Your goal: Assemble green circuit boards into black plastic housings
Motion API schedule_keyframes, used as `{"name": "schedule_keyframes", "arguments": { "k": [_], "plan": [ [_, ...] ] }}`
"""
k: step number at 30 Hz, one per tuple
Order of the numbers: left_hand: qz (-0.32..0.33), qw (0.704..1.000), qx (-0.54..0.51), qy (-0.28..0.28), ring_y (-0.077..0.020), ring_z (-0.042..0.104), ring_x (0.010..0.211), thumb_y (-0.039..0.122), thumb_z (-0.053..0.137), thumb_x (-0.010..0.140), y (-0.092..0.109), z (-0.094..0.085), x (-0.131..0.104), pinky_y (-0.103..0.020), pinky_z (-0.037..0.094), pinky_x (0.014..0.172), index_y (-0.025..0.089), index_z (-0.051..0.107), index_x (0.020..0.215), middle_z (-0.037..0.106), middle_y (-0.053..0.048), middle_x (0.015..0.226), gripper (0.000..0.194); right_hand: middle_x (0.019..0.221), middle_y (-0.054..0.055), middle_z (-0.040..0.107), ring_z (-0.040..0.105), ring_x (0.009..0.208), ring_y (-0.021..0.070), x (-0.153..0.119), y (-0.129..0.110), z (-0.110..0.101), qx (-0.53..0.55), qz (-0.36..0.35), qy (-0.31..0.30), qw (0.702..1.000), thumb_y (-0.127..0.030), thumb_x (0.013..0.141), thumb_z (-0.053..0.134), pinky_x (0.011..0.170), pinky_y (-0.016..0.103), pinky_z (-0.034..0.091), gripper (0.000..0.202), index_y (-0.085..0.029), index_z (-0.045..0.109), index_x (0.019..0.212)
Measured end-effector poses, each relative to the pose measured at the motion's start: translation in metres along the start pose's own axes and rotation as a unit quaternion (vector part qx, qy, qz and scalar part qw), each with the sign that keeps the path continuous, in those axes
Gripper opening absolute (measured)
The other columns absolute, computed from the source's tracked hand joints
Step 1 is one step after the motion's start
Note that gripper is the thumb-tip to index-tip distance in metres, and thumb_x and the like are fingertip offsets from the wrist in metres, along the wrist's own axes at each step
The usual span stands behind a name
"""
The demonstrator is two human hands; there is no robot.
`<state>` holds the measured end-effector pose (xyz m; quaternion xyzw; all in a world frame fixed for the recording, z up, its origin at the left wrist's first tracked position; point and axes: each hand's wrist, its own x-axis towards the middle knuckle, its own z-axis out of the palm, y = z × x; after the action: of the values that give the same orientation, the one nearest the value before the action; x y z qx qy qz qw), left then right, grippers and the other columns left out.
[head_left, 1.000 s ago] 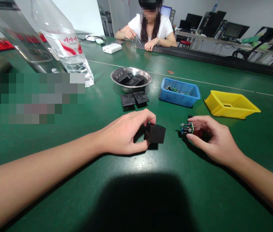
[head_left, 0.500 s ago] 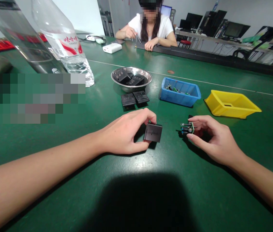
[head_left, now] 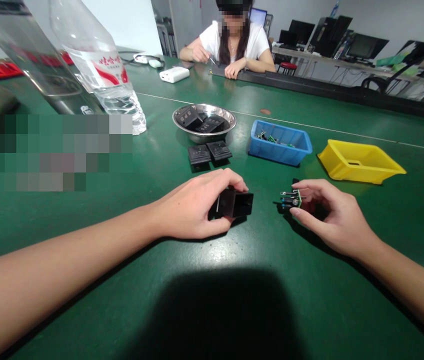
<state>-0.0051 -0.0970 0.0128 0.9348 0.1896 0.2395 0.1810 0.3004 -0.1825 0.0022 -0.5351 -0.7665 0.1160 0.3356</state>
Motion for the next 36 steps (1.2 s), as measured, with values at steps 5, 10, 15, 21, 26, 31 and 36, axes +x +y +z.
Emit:
{"name": "schedule_keyframes", "arguments": {
  "k": [5, 10, 15, 21, 26, 31, 36],
  "plan": [
    [-0.003, 1.0, -0.006, 0.0, -0.0187, 0.07, 0.106, 0.026, 0.064, 0.088, 0.0043, -0.0009, 0.0011, -0.029, 0.052, 0.092, 0.022, 0.05, 0.118, 0.07, -0.006, 0.121, 0.034, 0.094, 0.003, 0.075, 0.07, 0.074, 0.0179, -0.0004, 0.0003, -0.0001, -0.003, 0.005, -0.005, 1.0, -0.033, 0.091, 0.073, 0.069, 0.032, 0.058, 0.033, -0.024, 0.062, 0.121],
    [-0.03, 1.0, -0.007, -0.007, -0.0201, 0.07, 0.105, 0.027, 0.064, 0.087, 0.0055, -0.0007, 0.0015, -0.031, 0.053, 0.091, 0.023, 0.05, 0.116, 0.07, -0.006, 0.121, 0.032, 0.094, 0.003, 0.075, 0.069, 0.072, 0.0179, -0.0009, -0.0008, -0.0007, -0.001, 0.006, -0.005, 1.0, -0.033, 0.091, 0.072, 0.069, 0.033, 0.058, 0.033, -0.024, 0.062, 0.121],
    [-0.014, 1.0, -0.003, -0.008, -0.0204, 0.069, 0.106, 0.027, 0.064, 0.088, 0.0032, -0.0004, 0.0014, -0.031, 0.052, 0.092, 0.022, 0.05, 0.116, 0.07, -0.007, 0.121, 0.032, 0.095, 0.003, 0.075, 0.071, 0.075, 0.0187, -0.0009, -0.0006, -0.0008, 0.0, 0.005, -0.003, 1.0, -0.032, 0.09, 0.073, 0.07, 0.033, 0.058, 0.034, -0.024, 0.063, 0.121],
    [0.013, 1.0, -0.008, -0.005, -0.019, 0.068, 0.108, 0.025, 0.064, 0.089, 0.0014, -0.0007, 0.0011, -0.03, 0.052, 0.095, 0.021, 0.052, 0.118, 0.07, -0.007, 0.121, 0.032, 0.094, 0.003, 0.074, 0.07, 0.074, 0.0181, -0.0004, -0.0007, -0.0001, 0.001, 0.001, -0.003, 1.0, -0.032, 0.09, 0.073, 0.069, 0.032, 0.057, 0.033, -0.024, 0.063, 0.121],
    [0.014, 0.999, -0.029, -0.004, -0.02, 0.068, 0.114, 0.026, 0.066, 0.09, 0.0015, -0.0009, 0.0019, -0.032, 0.052, 0.098, 0.022, 0.054, 0.114, 0.07, -0.007, 0.123, 0.028, 0.093, 0.003, 0.074, 0.069, 0.072, 0.0176, -0.0006, -0.0007, -0.0005, 0.001, 0.005, -0.003, 1.0, -0.032, 0.09, 0.073, 0.069, 0.032, 0.057, 0.033, -0.024, 0.062, 0.121],
    [-0.004, 0.999, -0.035, -0.005, -0.0202, 0.069, 0.113, 0.026, 0.067, 0.087, 0.0027, -0.0007, 0.003, -0.032, 0.053, 0.097, 0.022, 0.053, 0.108, 0.071, -0.007, 0.122, 0.027, 0.093, 0.003, 0.075, 0.069, 0.072, 0.0176, -0.0005, -0.0006, -0.0004, 0.002, 0.007, -0.002, 1.0, -0.032, 0.09, 0.073, 0.068, 0.032, 0.058, 0.033, -0.024, 0.062, 0.121],
    [-0.041, 0.999, -0.025, -0.005, -0.02, 0.069, 0.108, 0.027, 0.068, 0.084, 0.004, -0.0003, 0.0032, -0.033, 0.052, 0.094, 0.023, 0.052, 0.106, 0.071, -0.006, 0.119, 0.027, 0.094, 0.003, 0.075, 0.07, 0.073, 0.0183, -0.0008, -0.0007, -0.0002, 0.004, 0.008, -0.005, 1.0, -0.033, 0.09, 0.072, 0.069, 0.033, 0.058, 0.034, -0.024, 0.062, 0.121]
  ]
}}
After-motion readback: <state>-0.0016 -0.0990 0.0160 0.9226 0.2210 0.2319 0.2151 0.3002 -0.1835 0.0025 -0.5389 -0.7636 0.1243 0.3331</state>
